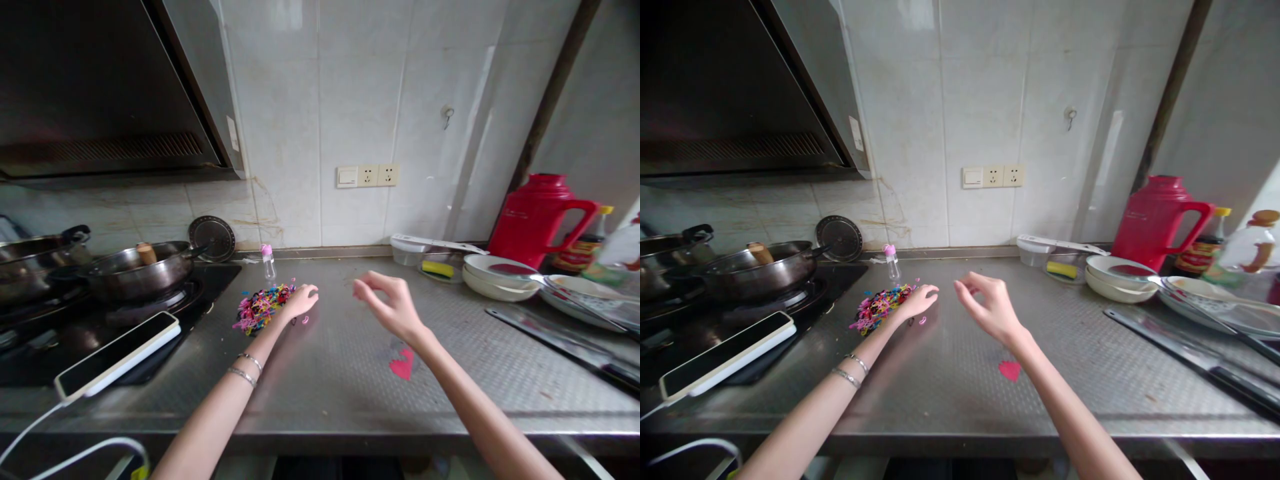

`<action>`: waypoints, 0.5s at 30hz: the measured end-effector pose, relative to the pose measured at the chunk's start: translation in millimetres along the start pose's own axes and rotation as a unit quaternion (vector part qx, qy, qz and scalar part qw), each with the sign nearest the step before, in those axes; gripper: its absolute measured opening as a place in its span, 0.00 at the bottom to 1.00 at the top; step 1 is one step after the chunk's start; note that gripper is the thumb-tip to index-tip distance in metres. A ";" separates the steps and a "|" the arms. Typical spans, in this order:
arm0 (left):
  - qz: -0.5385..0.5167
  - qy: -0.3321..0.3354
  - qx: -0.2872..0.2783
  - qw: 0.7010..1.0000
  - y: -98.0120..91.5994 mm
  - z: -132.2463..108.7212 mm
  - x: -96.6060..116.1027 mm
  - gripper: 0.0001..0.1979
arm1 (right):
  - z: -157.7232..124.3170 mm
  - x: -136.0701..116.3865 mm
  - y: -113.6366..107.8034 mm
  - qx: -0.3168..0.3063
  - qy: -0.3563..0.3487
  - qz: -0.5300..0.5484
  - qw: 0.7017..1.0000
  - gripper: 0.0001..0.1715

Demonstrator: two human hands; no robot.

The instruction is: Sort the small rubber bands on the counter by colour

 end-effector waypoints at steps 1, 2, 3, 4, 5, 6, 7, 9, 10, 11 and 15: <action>0.025 0.001 -0.016 1.000 4.8 -1.0 2.7 0.18 | 4.1 9.0 12.0 -0.035 0.015 -0.035 0.999 0.17; 0.048 -0.002 -0.030 0.998 9.0 -2.0 5.0 0.19 | 7.3 20.4 26.4 -0.079 0.037 -0.077 0.993 0.18; 0.070 -0.006 -0.044 0.997 12.8 -3.1 6.8 0.20 | 9.0 33.6 41.6 -0.126 0.063 -0.121 0.983 0.19; 0.090 -0.011 -0.056 0.994 16.1 -4.1 8.2 0.21 | 9.1 47.3 56.0 -0.166 0.091 -0.163 0.968 0.21; 0.108 -0.013 -0.067 0.992 19.0 -5.2 9.3 0.23 | 7.7 60.1 68.6 -0.198 0.115 -0.188 0.955 0.22; 0.123 -0.014 -0.074 0.989 21.2 -6.1 10.1 0.24 | 5.4 70.8 78.7 -0.219 0.130 -0.207 0.945 0.22; 0.137 -0.014 -0.079 0.987 22.9 -6.9 10.6 0.25 | 2.6 79.0 85.9 -0.229 0.137 -0.220 0.938 0.22; 0.155 -0.016 -0.085 0.984 25.2 -8.4 10.8 0.26 | -2.8 88.5 92.6 -0.226 0.138 -0.230 0.936 0.23; 0.161 -0.018 -0.085 0.983 25.6 -9.0 10.8 0.26 | -5.1 90.3 93.2 -0.219 0.135 -0.231 0.938 0.24; 0.164 -0.022 -0.086 0.982 25.8 -9.5 10.8 0.26 | -6.9 91.0 92.7 -0.212 0.133 -0.229 0.941 0.24; 0.165 -0.036 -0.094 0.981 25.1 -10.8 11.6 0.26 | -10.1 91.7 89.9 -0.200 0.137 -0.217 0.946 0.24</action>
Point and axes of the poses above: each hand's wrist, its own z-axis towards the middle knuckle, its own y-axis out of the palm, x = y × z, the point moved 4 cm from there along z, towards the middle knuckle
